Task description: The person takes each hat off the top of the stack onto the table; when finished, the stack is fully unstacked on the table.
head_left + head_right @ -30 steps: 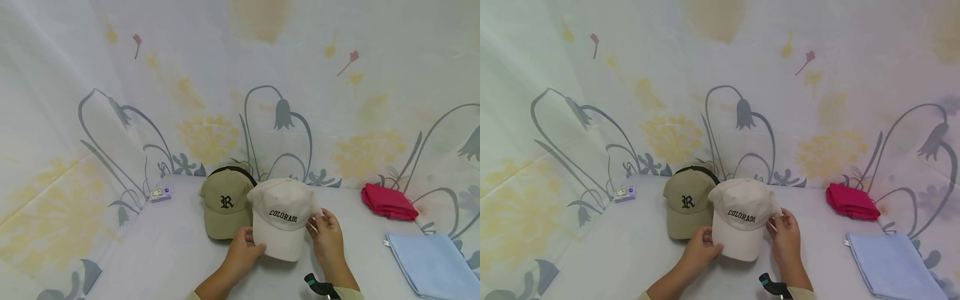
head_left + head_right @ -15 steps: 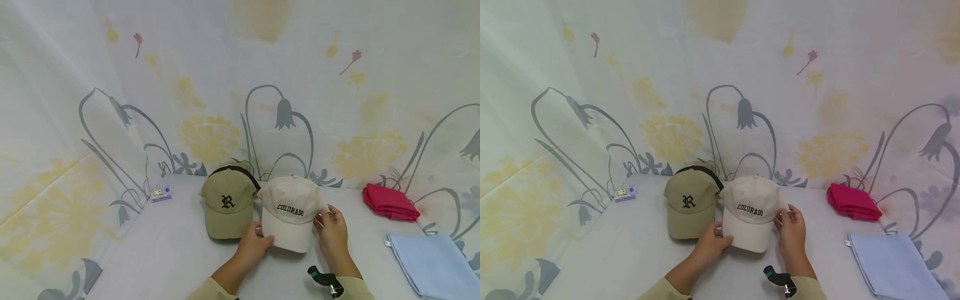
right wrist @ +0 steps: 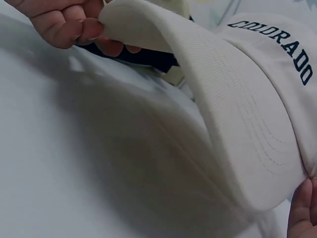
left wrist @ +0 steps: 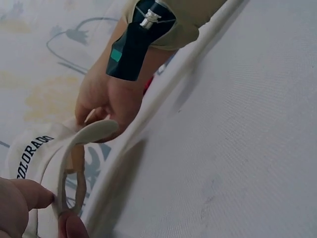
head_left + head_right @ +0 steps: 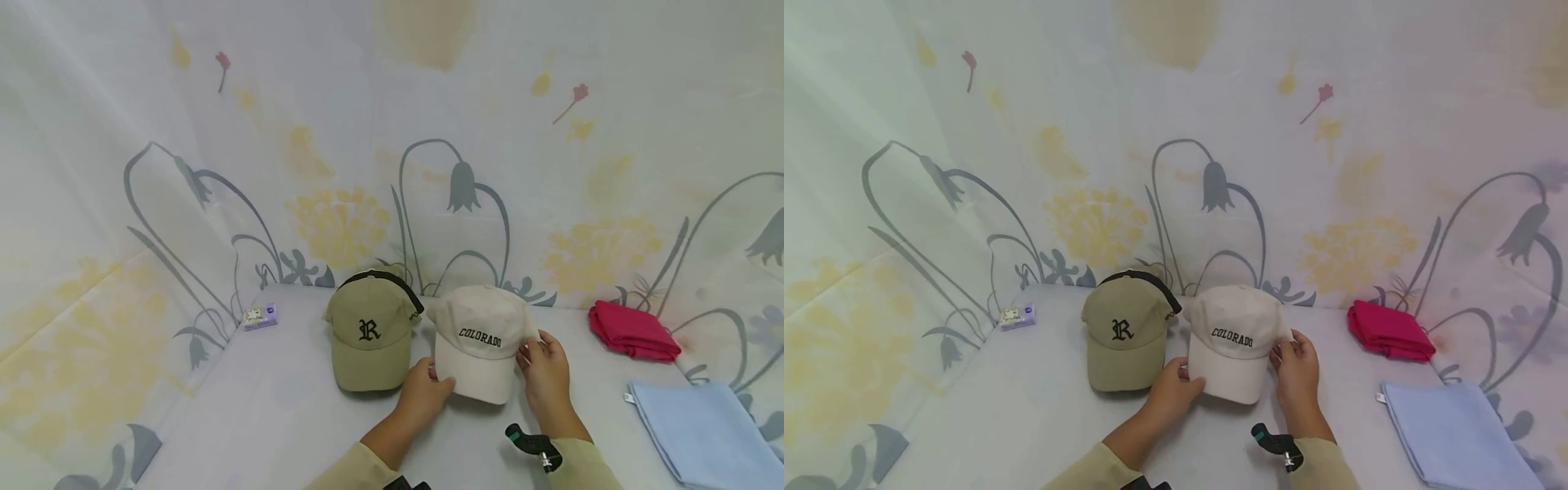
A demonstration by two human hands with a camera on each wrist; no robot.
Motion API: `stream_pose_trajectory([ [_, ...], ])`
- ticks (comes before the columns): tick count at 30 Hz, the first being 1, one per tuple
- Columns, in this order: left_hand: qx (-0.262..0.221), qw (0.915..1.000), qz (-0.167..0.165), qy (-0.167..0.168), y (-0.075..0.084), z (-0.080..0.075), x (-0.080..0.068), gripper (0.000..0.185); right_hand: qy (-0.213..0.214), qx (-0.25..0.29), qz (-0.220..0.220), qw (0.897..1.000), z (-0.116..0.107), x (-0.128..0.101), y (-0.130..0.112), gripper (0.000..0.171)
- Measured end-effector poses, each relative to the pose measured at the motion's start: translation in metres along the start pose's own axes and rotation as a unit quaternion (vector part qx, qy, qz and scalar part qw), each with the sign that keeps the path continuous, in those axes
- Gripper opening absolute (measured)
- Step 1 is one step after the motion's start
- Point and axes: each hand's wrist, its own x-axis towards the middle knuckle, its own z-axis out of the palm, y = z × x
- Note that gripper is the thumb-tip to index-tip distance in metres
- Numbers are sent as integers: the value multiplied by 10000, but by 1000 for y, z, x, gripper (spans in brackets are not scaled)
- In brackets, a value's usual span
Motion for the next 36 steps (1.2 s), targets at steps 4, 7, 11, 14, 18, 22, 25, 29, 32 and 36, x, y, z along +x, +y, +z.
stream_pose_trajectory([
  [4, -21, 10000, 9, 43, -2, 3, 5, 57, 10, -95, -4, 10000, 3, 6, 0, 17],
  [7, 14, 9999, 122, 118, -5, 6, 9, 52, 19, -199, 4, 9998, 4, 10, 1, 15],
  [11, 146, 9991, 293, 263, -10, 10, 12, 32, -2, -366, -14, 9993, 6, 14, 6, 15],
  [14, 265, 9984, 334, 377, -12, 12, 14, 18, -27, -497, -15, 9988, 9, 17, 9, 20],
  [18, 339, 9981, 333, 402, -13, 11, 15, 18, 14, -701, -2, 9975, 12, 20, 12, 36],
  [22, 360, 9988, 155, 297, -11, 10, 15, 21, 17, -868, 63, 9962, 15, 23, 11, 45],
  [25, 340, 9992, -12, 209, -10, 8, 16, 29, -53, -954, 106, 9954, 17, 25, 11, 47],
  [29, 224, 9997, -44, 133, -9, 4, 17, 29, -109, -1088, 85, 9940, 21, 27, 14, 48],
  [32, 126, 9999, -72, 80, -7, 1, 16, 27, -154, -1121, 77, 9935, 22, 28, 15, 48],
  [36, -4, 10000, -76, 36, -7, -4, 17, 24, -212, -1125, 66, 9934, 25, 29, 15, 48],
])
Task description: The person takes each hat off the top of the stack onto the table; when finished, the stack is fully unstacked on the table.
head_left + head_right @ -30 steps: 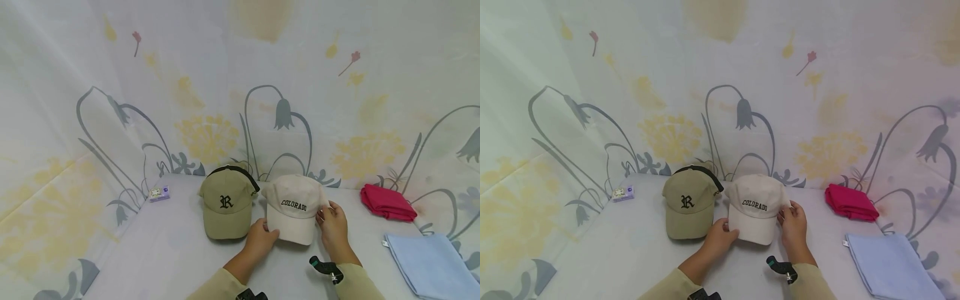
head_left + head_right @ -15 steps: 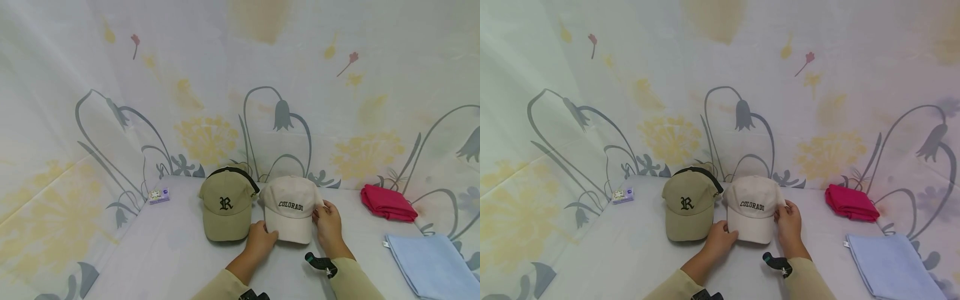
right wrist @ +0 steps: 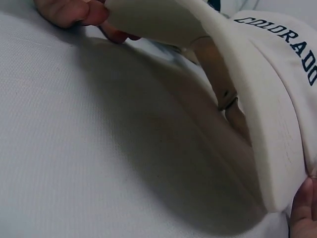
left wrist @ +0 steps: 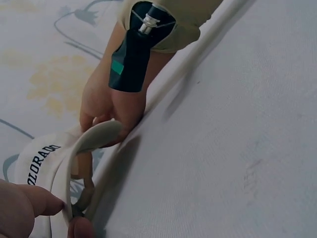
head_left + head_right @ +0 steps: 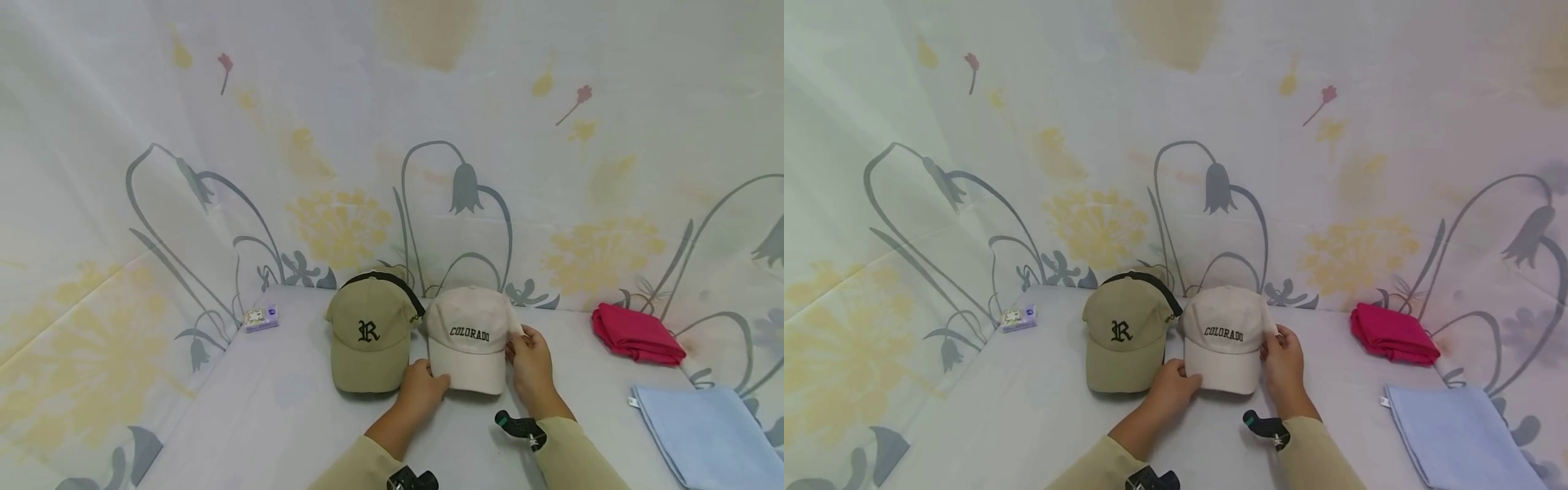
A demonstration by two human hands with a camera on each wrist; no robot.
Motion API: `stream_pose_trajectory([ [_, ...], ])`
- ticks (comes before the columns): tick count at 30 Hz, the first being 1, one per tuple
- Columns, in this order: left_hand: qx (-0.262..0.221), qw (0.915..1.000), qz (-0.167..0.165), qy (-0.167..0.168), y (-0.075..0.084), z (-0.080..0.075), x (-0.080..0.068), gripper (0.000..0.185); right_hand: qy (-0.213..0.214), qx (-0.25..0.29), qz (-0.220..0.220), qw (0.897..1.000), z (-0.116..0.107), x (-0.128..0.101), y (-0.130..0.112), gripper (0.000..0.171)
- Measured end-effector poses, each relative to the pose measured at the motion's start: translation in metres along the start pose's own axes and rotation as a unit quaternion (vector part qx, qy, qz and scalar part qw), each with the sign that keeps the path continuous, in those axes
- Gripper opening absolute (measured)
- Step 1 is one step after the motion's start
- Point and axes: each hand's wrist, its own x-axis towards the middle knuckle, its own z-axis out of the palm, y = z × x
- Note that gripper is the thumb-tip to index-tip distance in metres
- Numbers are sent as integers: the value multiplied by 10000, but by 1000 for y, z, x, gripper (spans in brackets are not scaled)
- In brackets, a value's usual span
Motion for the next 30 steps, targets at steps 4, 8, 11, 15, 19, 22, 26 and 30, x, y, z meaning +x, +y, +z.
stream_pose_trajectory([
  [4, -117, 9999, -21, -2, 1, -5, 0, 19, -33, -16, -49, 10000, 3, 0, -1, 48],
  [8, -59, 9999, -110, 78, 1, -8, 0, 18, -109, 11, -93, 9999, 8, 0, -1, 46],
  [11, 37, 9997, -133, 196, -1, -8, -1, 22, -149, 0, -101, 9998, 12, -2, -2, 45],
  [15, 131, 9990, 17, 430, -7, -5, -1, 33, -229, -153, -101, 9996, 15, -2, -2, 46],
  [19, 131, 9977, 194, 634, -12, 0, -1, 43, -306, -305, -64, 9990, 14, 2, -3, 47],
  [22, 108, 9969, 188, 753, -14, 3, 0, 46, -397, -331, -27, 9987, 14, 6, -3, 47],
  [26, 157, 9960, 150, 869, -15, 4, -1, 51, -538, -343, 27, 9980, 12, 11, -1, 46],
  [30, 187, 9954, 219, 912, -14, 5, -2, 50, -716, -484, 161, 9961, 9, 13, -1, 49],
])
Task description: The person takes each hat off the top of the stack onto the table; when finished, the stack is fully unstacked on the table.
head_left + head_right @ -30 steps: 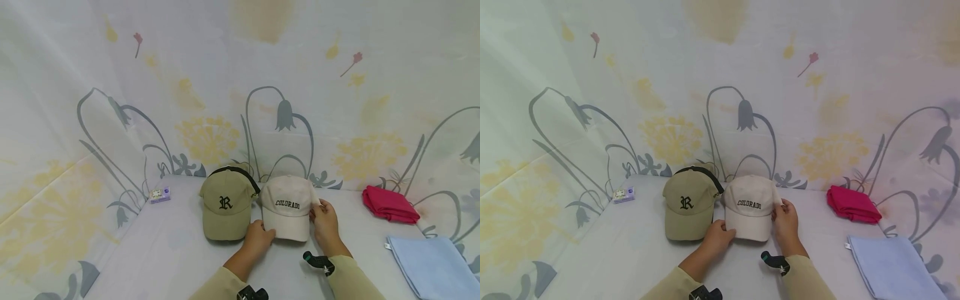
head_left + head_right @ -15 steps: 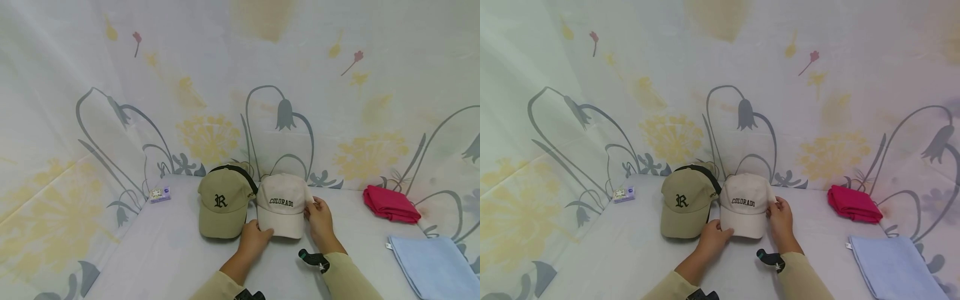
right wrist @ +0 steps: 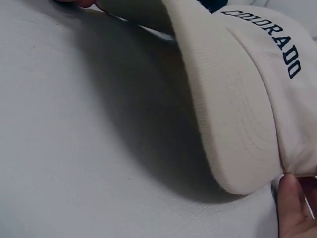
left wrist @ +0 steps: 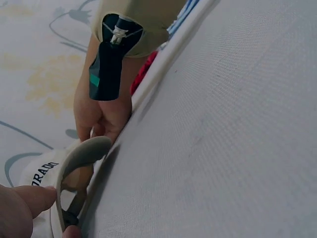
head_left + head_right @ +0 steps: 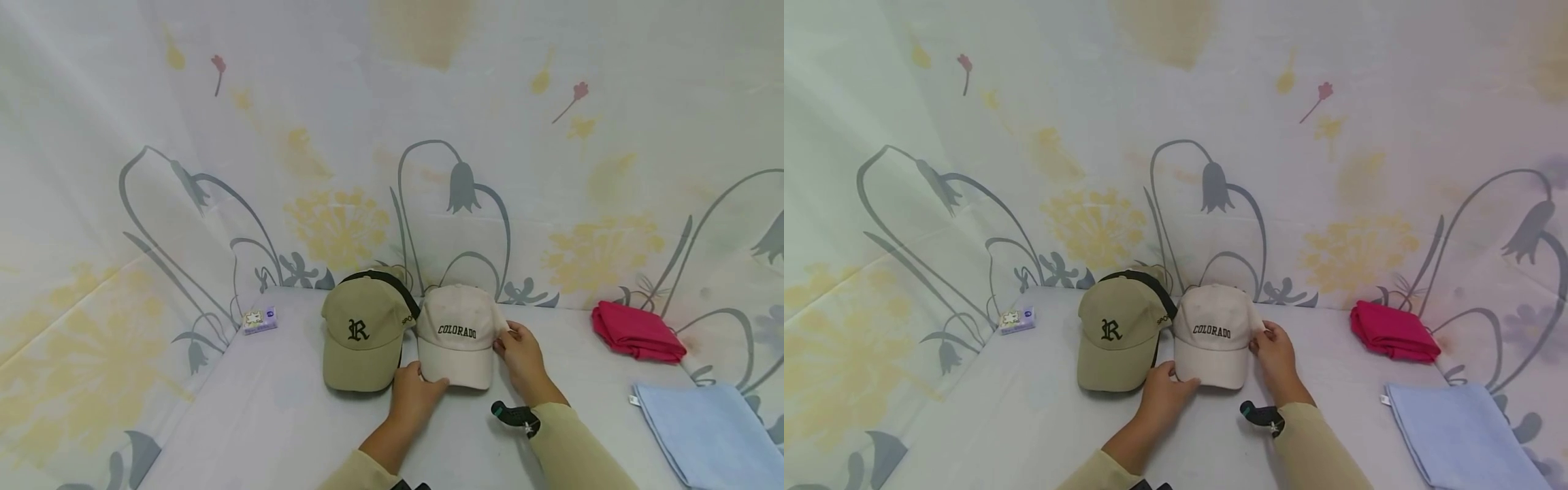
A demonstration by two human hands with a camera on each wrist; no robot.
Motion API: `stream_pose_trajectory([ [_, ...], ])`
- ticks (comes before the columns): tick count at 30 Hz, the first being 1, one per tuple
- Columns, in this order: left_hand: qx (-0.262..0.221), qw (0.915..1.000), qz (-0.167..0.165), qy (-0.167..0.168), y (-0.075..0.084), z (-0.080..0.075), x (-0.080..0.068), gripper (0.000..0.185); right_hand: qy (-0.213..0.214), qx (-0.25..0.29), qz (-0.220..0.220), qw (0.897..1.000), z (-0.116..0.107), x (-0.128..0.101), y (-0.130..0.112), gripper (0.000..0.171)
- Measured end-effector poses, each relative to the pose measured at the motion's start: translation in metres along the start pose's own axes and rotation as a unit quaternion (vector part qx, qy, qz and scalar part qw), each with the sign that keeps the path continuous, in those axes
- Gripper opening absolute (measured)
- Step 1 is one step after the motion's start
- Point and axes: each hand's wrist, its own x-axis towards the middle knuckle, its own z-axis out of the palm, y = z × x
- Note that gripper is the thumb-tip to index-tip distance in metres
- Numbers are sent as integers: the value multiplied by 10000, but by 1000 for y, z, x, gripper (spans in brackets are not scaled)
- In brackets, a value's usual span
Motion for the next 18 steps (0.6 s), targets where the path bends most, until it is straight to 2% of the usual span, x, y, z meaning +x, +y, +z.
stream_pose_trajectory([
  [4, -71, 10000, 56, 14, 0, 0, -1, 47, -192, -113, 160, 9996, -1, 0, -2, 50],
  [10, -123, 9999, -39, 36, -1, -3, -3, 49, -309, -147, 227, 9992, -2, -1, -2, 51],
  [18, -159, 9995, -263, 19, 4, -7, -5, 59, -62, 521, 464, 9975, -8, -7, 0, 56],
])
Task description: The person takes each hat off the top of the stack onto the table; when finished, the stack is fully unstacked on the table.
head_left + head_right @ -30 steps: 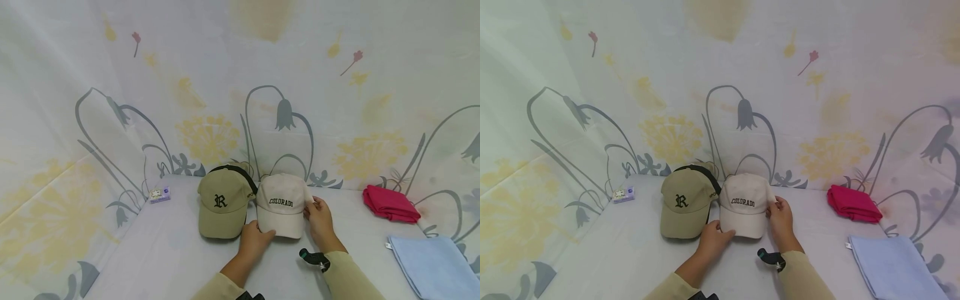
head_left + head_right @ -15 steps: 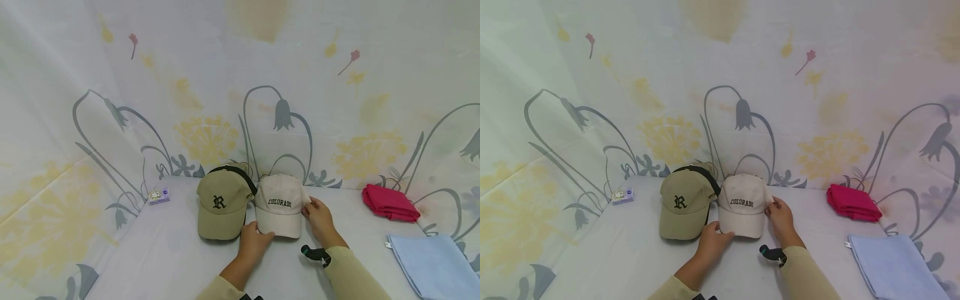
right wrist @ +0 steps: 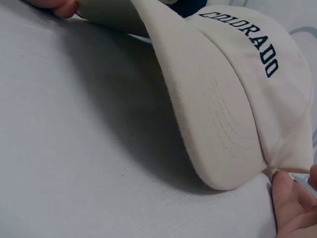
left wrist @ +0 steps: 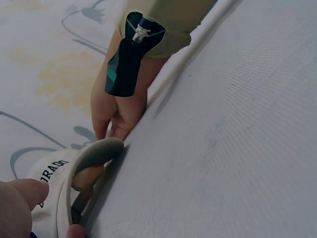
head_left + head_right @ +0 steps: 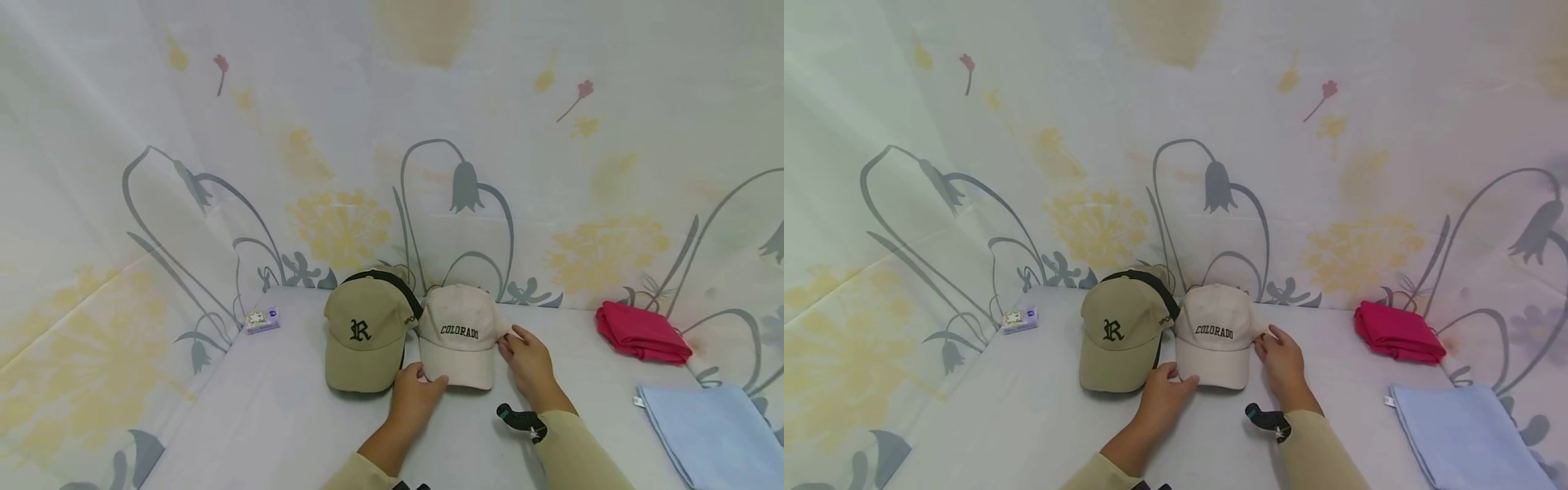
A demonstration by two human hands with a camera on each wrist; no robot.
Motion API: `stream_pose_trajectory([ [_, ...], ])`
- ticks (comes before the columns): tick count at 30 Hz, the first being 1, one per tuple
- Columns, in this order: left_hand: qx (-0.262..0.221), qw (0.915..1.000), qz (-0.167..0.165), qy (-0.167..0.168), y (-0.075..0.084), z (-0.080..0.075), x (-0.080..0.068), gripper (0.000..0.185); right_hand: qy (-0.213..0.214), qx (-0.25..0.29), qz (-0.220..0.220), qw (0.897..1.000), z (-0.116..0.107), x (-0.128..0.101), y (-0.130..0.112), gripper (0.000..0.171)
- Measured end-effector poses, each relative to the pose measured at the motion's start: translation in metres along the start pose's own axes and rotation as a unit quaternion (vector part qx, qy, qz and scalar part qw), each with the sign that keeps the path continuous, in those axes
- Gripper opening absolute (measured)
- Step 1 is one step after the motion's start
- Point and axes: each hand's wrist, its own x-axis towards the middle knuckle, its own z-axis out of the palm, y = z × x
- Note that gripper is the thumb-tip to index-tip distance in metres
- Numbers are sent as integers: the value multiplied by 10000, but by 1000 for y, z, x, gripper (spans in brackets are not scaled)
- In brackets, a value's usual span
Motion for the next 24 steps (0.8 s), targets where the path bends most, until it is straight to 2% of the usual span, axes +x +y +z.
stream_pose_trajectory([
  [7, -115, 9991, -265, -305, 0, -5, -3, 60, 70, 104, -131, 9998, -3, -9, 7, 55],
  [11, -94, 9983, -369, -430, -3, -9, -8, 59, 41, 524, 12, 9986, -6, -19, 9, 55],
  [17, -22, 9982, -381, -462, -4, -20, -14, 46, -111, 849, 190, 9961, -7, -33, 8, 53],
  [20, -3, 9979, -328, -553, -4, -26, -18, 38, -101, 831, 188, 9963, -6, -41, 7, 52],
  [24, 74, 9967, -453, -676, -6, -35, -22, 33, 36, 709, 68, 9975, -1, -52, 5, 50],
])
